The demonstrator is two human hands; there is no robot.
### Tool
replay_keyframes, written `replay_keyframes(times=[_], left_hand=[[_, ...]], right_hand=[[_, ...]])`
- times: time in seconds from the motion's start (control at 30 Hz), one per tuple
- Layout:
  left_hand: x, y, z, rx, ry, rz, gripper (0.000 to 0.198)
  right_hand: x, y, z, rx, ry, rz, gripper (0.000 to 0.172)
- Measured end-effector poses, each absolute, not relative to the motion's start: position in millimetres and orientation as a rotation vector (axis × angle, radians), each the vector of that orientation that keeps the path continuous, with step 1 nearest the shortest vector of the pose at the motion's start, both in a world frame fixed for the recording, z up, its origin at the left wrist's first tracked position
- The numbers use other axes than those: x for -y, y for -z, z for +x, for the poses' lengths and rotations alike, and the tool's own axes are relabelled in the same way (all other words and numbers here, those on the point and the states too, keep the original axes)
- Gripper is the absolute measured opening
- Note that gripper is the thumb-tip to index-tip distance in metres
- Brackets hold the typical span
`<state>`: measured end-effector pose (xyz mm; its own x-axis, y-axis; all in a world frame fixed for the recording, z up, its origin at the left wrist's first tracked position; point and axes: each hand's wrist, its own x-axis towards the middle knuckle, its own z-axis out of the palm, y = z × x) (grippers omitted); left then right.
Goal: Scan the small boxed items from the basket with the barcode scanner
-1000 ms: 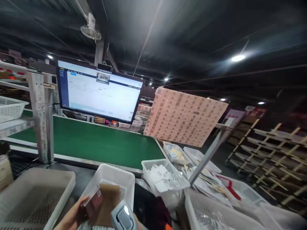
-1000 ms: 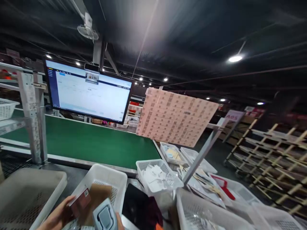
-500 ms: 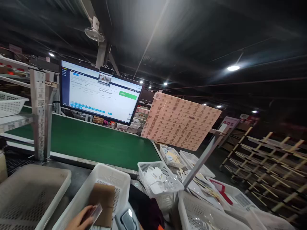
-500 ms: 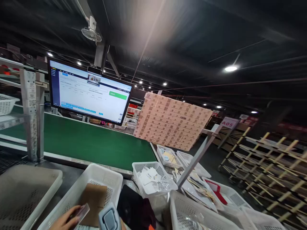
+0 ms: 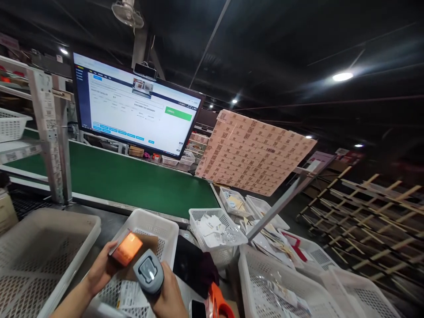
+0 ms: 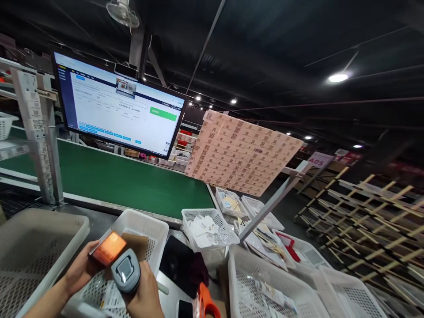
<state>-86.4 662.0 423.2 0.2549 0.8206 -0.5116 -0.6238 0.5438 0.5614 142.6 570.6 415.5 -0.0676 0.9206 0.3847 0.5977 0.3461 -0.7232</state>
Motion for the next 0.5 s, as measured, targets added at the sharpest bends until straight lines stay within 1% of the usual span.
replay_keyframes(times=[0.07, 0.23, 0.4, 0.5], left_hand=[[-660.4, -434.5, -84.8, -0.835, -0.996, 0.189, 0.024], [-665.1, -447.9, -81.0, -0.848, -0.989, 0.213, 0.029], [-665.3, -438.1, -74.5, -0.889, -0.979, 0.229, 0.027], [-663.4, -420.5, -73.8, -0.903, -0.969, 0.254, 0.024]], right_hand=[[-569.5, -424.3, 141.7, 1.781, -0.501, -1.401, 0.029], [-566.8, -444.2, 142.3, 1.803, -0.543, -1.472, 0.029], [-559.5, -441.7, 149.9, 1.771, -0.602, -1.474, 0.027], [-551.3, -433.2, 156.1, 1.740, -0.556, -1.453, 0.032]])
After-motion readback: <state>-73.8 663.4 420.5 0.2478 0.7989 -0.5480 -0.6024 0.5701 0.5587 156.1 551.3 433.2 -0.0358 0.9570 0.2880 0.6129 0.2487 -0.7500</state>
